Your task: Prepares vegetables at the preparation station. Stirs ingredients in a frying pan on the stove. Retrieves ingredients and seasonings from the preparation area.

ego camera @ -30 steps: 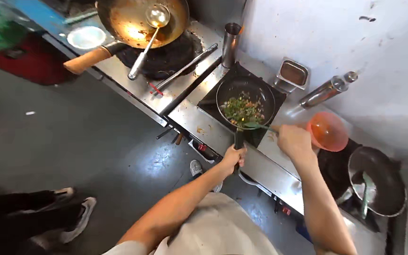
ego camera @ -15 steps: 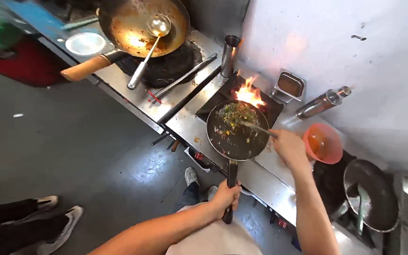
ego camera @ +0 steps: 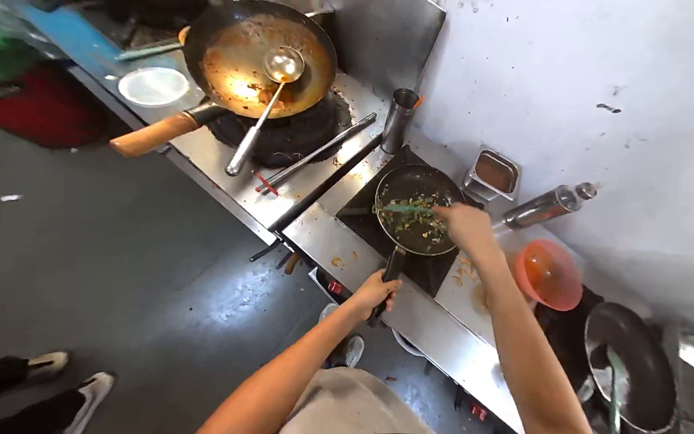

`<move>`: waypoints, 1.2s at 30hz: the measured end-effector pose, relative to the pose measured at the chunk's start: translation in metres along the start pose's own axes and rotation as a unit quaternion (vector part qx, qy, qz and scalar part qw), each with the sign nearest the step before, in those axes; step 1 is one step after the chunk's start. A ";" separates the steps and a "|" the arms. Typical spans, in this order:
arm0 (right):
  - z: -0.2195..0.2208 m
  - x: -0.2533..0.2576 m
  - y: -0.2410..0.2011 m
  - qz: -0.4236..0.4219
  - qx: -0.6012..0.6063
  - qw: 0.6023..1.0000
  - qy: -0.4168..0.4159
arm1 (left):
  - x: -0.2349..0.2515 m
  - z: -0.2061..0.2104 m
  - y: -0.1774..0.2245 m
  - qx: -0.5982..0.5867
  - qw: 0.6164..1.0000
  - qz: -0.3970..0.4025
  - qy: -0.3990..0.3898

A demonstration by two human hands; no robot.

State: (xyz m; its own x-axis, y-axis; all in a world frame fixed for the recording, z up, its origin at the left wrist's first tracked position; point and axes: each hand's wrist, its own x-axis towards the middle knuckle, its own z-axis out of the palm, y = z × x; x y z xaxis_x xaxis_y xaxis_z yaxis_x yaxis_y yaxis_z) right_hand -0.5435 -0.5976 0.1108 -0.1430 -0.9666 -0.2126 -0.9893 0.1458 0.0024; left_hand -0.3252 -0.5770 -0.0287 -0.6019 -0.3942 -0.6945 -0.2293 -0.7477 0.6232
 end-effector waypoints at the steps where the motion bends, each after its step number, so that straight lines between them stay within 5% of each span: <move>1: 0.000 -0.020 -0.018 0.009 -0.017 1.000 0.018 | 0.005 -0.004 0.005 0.012 1.000 0.011 0.009; 6: 0.024 -0.042 -0.053 0.169 0.004 0.983 -0.075 | -0.052 0.031 -0.050 -0.006 0.999 -0.032 0.004; 11: 0.008 -0.081 -0.061 0.242 0.026 0.968 -0.058 | 0.001 0.012 -0.013 0.015 1.000 -0.012 -0.009; 16: 0.038 -0.107 -0.063 0.302 0.115 0.946 -0.031 | -0.056 0.019 -0.022 -0.044 0.997 -0.049 -0.028; 20: 0.071 -0.111 -0.069 0.300 0.189 0.935 -0.013 | 0.003 0.011 -0.015 0.037 0.999 0.007 -0.014; 24: 0.047 -0.138 -0.064 0.294 0.180 0.938 -0.037 | -0.078 0.035 -0.028 -0.022 0.999 -0.034 -0.021; 29: 0.031 -0.182 -0.045 0.262 0.160 0.952 0.003 | -0.038 0.033 -0.026 0.021 1.000 0.006 0.019; 33: 0.027 -0.204 -0.024 0.233 0.151 0.958 0.077 | -0.108 0.053 -0.052 0.016 0.999 0.020 0.029; 36: 0.035 -0.205 -0.012 0.216 0.172 0.956 0.099 | -0.081 0.054 -0.031 0.042 0.996 0.056 0.048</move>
State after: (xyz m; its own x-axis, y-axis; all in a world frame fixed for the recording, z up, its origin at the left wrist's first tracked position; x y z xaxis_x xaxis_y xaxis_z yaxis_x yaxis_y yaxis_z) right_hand -0.5014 -0.3939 0.1202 -0.5731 -0.8161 -0.0744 -0.7732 0.5686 -0.2808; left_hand -0.3105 -0.4935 0.0277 -0.5529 -0.5242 -0.6476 -0.2302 -0.6509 0.7234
